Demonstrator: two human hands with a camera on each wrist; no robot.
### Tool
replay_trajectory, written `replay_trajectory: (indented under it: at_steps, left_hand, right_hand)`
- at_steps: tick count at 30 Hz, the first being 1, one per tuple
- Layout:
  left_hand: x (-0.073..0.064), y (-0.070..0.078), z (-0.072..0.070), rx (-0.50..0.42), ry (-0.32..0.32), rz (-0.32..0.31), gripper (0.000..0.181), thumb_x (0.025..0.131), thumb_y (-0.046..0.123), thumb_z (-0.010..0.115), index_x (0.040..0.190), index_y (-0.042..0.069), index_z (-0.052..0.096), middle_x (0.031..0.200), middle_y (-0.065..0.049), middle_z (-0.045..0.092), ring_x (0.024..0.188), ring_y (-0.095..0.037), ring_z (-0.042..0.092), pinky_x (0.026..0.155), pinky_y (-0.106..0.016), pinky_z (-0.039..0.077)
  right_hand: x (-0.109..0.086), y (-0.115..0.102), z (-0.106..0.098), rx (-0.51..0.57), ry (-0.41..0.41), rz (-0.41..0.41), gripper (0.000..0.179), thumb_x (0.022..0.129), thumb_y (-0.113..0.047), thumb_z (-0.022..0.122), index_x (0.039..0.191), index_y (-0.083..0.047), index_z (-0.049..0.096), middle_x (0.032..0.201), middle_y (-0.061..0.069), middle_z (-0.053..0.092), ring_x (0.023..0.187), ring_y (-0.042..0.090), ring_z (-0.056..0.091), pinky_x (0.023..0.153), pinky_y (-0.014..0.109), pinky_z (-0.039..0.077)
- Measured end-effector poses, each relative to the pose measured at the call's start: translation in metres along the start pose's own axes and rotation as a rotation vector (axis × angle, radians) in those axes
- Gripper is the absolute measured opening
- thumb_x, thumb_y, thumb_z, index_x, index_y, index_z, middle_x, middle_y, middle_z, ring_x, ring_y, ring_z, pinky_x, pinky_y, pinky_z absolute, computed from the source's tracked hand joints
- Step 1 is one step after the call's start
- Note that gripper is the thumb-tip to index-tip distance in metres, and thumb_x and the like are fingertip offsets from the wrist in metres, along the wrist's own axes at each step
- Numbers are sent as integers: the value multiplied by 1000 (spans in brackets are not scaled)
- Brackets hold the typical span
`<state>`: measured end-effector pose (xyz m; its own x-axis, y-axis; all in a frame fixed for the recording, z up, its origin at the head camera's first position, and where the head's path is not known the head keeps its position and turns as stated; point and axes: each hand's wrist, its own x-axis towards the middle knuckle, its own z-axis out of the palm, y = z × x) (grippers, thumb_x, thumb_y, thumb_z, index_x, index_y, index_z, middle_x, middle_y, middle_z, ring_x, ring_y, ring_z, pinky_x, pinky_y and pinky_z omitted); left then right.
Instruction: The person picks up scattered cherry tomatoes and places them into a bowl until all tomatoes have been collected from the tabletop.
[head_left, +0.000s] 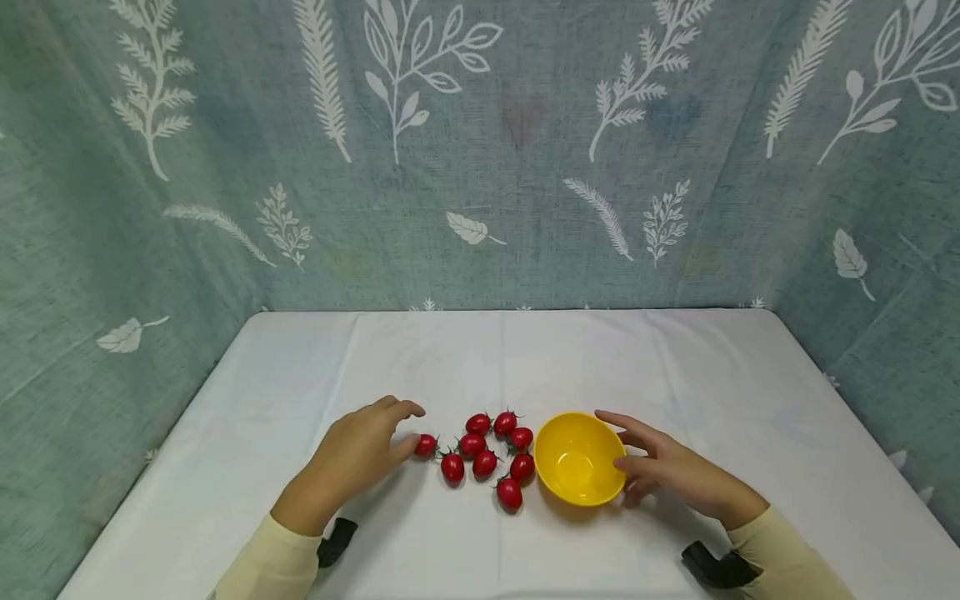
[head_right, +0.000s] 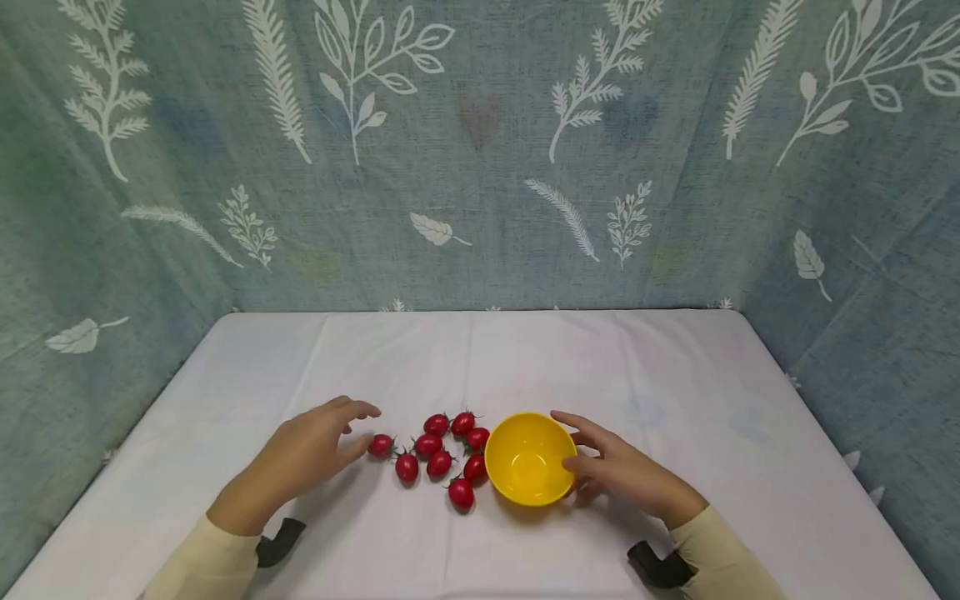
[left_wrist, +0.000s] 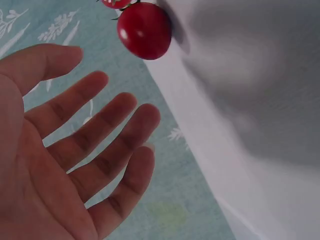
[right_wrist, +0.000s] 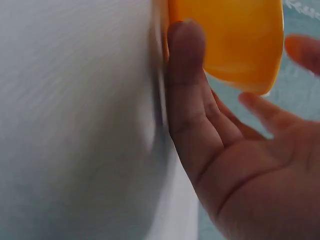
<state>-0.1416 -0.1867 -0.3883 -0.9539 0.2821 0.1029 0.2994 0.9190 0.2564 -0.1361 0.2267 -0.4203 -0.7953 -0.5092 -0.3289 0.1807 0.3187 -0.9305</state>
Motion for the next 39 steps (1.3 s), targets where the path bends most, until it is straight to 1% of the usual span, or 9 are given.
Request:
replay_trajectory:
  at_steps: [4, 7, 10, 12, 18, 25, 28, 35, 39]
  left_hand:
    - [-1, -3, 5, 1, -37, -13, 31, 88, 24, 73, 119, 21, 69, 108, 0, 69, 85, -13, 64, 71, -35, 53]
    - [-1, -6, 9, 9, -37, -4, 33, 87, 24, 75, 119, 22, 69, 107, 0, 69, 84, -12, 64, 70, -34, 54]
    - [-1, -6, 12, 2, -42, 6, 35, 86, 23, 77, 120, 22, 68, 106, 1, 69, 83, -10, 63, 71, -34, 54]
    - [0, -6, 13, -5, -57, 11, 36, 85, 21, 77, 120, 22, 68, 107, 1, 69, 84, -10, 62, 72, -34, 54]
    - [0, -3, 15, -16, -100, 0, 35, 84, 17, 78, 118, 19, 70, 107, 0, 68, 82, -9, 61, 72, -34, 54]
    - [0, -6, 19, -7, -99, 32, 35, 84, 17, 79, 117, 19, 70, 107, 2, 70, 89, -12, 65, 77, -37, 55]
    - [0, -7, 20, -3, -99, 32, 34, 84, 18, 79, 117, 19, 70, 107, 2, 71, 91, -13, 65, 79, -38, 55]
    - [1, -8, 22, 13, -92, 33, 31, 84, 23, 80, 114, 21, 71, 101, 6, 70, 87, -10, 62, 77, -37, 54]
    - [1, -7, 22, 20, -90, 40, 29, 84, 26, 80, 111, 22, 71, 96, 8, 69, 83, -8, 59, 73, -34, 52]
  right_hand:
    - [-1, 6, -3, 9, -72, -13, 76, 100, -24, 60, 161, -24, 15, 156, 32, 20, 92, 36, 68, 87, 38, 56]
    - [-1, 10, -5, 37, -117, -25, 83, 97, -18, 65, 161, -29, 13, 158, 29, 19, 111, 36, 66, 92, 38, 54]
    - [0, 14, -6, 86, -164, -44, 91, 94, -11, 68, 161, -33, 10, 160, 26, 16, 132, 35, 55, 97, 39, 54]
    - [0, 16, -7, 108, -189, -56, 94, 93, -8, 69, 161, -34, 9, 161, 25, 15, 138, 34, 49, 98, 38, 53]
    - [2, 20, -9, 87, -197, -80, 93, 94, -9, 68, 160, -35, 10, 161, 27, 17, 136, 32, 52, 99, 37, 53]
    - [1, 20, -9, 62, -176, -69, 91, 94, -11, 68, 160, -34, 11, 161, 26, 19, 135, 31, 53, 99, 35, 53]
    - [2, 19, -8, 65, -172, -63, 91, 94, -11, 69, 160, -34, 11, 161, 25, 20, 133, 30, 54, 99, 35, 53]
    - [4, 17, -6, 98, -182, -70, 91, 94, -11, 69, 161, -28, 10, 160, 27, 20, 132, 27, 55, 99, 35, 53]
    - [4, 17, -7, 110, -193, -78, 90, 95, -9, 67, 161, -27, 9, 160, 28, 20, 131, 26, 56, 98, 35, 53]
